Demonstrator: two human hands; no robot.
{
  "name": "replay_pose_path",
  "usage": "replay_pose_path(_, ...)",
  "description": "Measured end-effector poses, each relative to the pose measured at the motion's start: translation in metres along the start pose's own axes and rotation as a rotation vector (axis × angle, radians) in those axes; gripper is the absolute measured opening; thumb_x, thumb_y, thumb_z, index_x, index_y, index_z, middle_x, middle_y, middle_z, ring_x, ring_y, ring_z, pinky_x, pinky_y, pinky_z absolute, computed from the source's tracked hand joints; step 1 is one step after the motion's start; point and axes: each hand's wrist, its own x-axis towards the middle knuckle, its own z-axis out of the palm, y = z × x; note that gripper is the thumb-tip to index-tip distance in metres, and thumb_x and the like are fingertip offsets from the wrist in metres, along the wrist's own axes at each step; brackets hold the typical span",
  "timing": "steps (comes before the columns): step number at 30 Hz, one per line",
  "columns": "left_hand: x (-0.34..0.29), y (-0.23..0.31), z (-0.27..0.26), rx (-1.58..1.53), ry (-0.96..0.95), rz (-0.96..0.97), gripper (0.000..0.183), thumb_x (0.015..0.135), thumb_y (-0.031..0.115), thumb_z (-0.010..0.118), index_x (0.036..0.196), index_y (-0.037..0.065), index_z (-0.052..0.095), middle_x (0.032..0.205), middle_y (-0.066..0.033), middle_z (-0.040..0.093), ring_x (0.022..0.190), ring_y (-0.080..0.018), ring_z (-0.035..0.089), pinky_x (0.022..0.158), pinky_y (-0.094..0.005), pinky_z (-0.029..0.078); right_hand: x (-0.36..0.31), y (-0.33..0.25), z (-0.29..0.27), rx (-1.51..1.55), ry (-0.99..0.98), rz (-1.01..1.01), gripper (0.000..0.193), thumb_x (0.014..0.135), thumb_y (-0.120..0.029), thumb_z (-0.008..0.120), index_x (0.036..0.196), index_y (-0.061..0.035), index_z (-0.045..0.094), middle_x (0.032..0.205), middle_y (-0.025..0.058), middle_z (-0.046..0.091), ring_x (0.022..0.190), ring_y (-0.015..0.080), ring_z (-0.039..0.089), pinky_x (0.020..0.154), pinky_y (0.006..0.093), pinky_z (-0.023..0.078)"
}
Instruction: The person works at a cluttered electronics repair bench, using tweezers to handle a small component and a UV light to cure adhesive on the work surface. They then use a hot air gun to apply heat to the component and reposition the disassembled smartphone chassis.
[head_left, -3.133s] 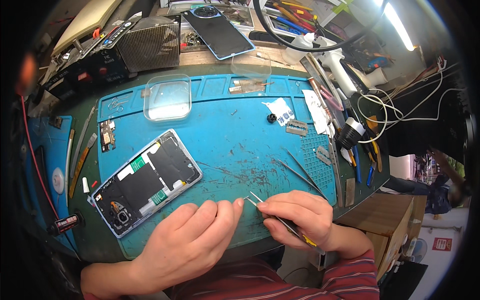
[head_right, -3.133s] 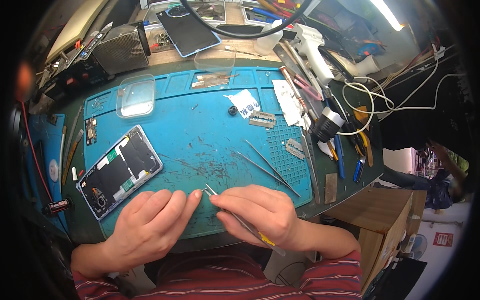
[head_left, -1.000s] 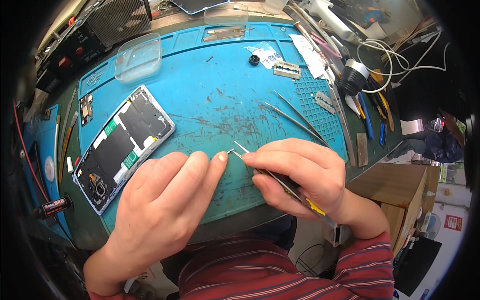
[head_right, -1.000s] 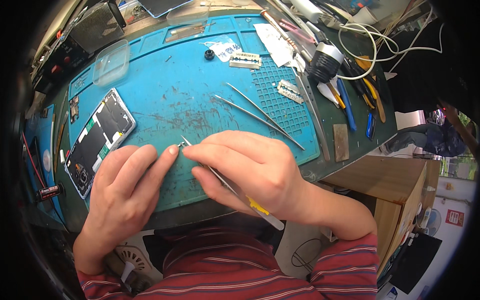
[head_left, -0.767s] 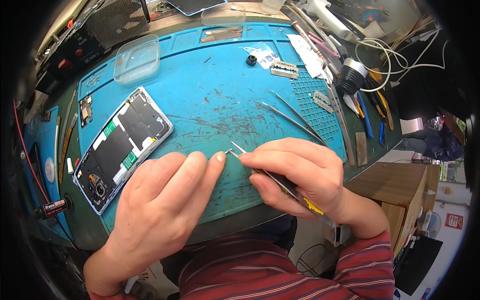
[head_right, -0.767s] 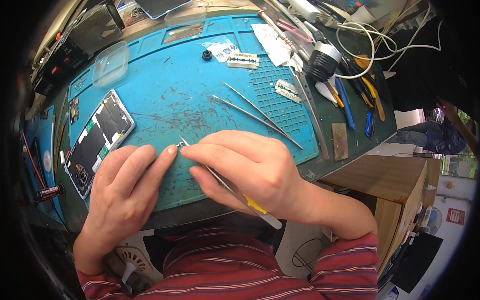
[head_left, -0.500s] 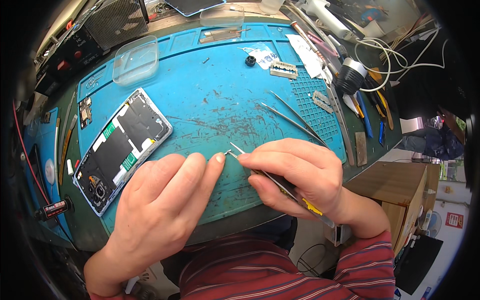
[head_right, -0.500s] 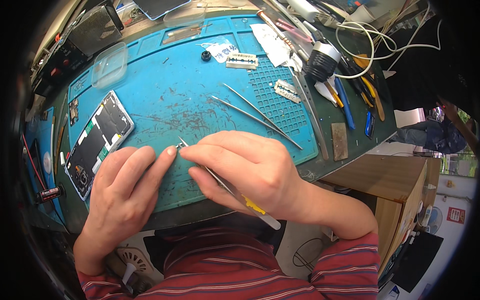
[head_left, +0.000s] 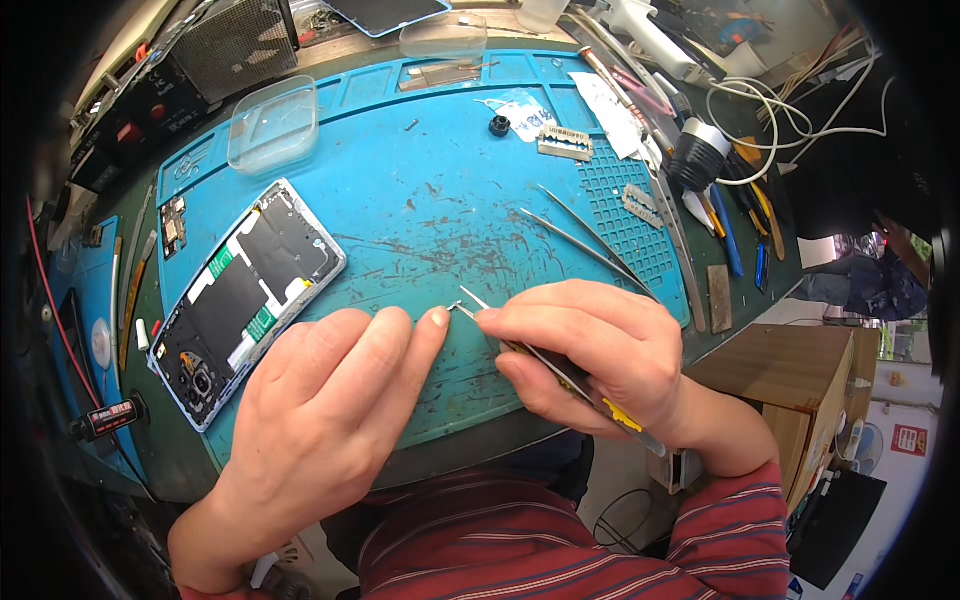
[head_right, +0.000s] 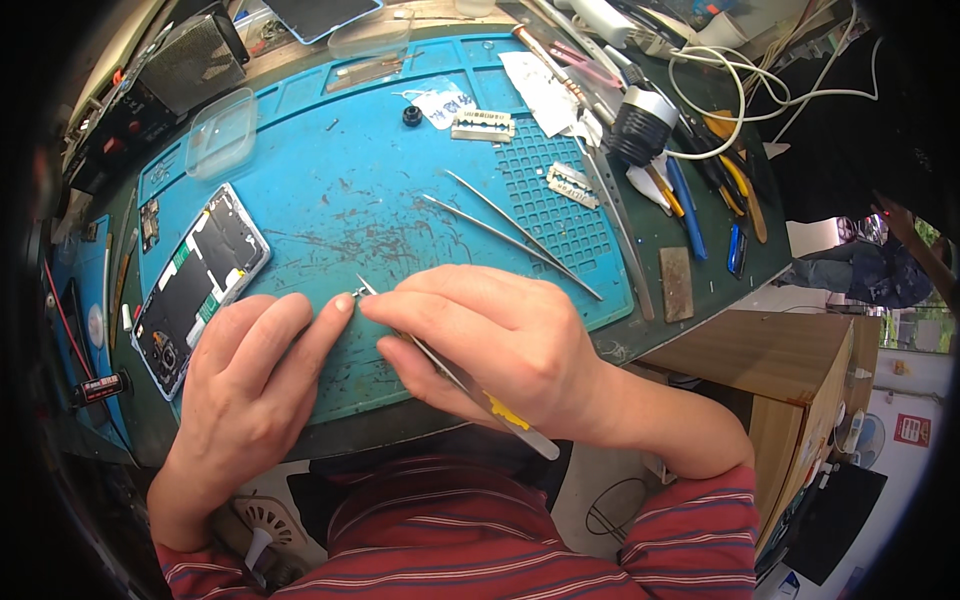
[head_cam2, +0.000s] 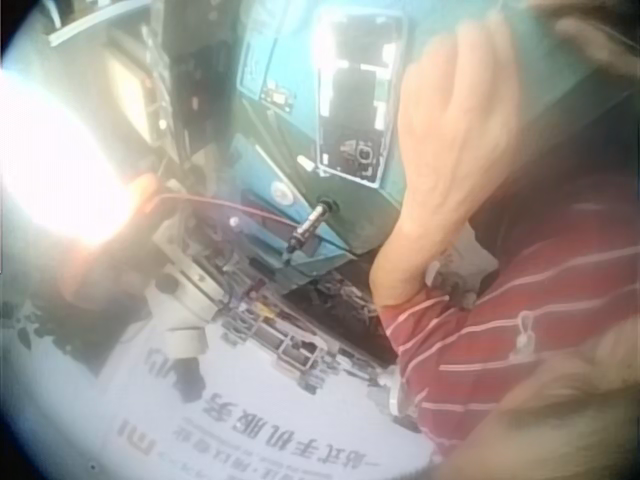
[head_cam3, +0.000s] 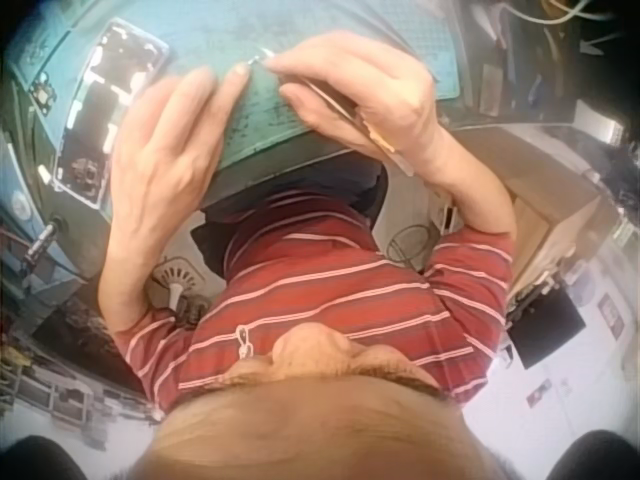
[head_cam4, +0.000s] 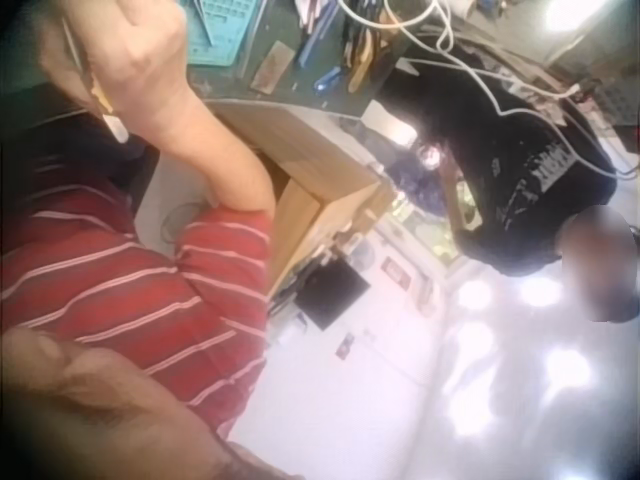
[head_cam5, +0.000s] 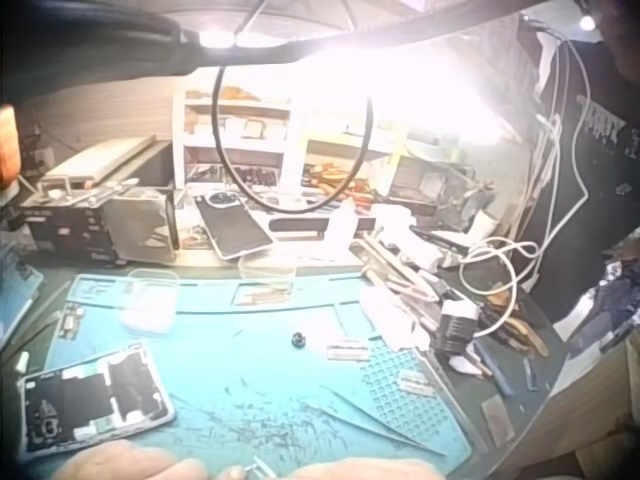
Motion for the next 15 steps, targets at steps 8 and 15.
replay_pose_path(8,0.0001,0.0004,0.0006,-0.008,0.002,-0.005,0.049,0.084,0.011,0.065,0.13,-0.005,0.071,0.12,-0.0111,0.063,0.1,-0.0238,0.062,0.079,-0.035,0.051,0.0003,-0.0017,-0.0004,-0.022,-0.018,-0.014,0.036,0.082,0.002,0.083,0.116,0.0014,0.073,0.099,0.0147,0.074,0.082,0.0301,0.075,0.069,0.0365,0.061)
replay_pose_path(15,0.0001,0.0006,0.0005,-0.02,0.004,-0.007,0.049,0.084,0.011,0.065,0.13,-0.006,0.07,0.12,-0.0112,0.063,0.1,-0.0236,0.062,0.079,-0.035,0.051,-0.0002,-0.0022,0.0004,-0.025,-0.024,-0.011,0.037,0.081,0.004,0.084,0.116,0.0012,0.073,0.099,0.0143,0.074,0.082,0.0294,0.075,0.069,0.036,0.061)
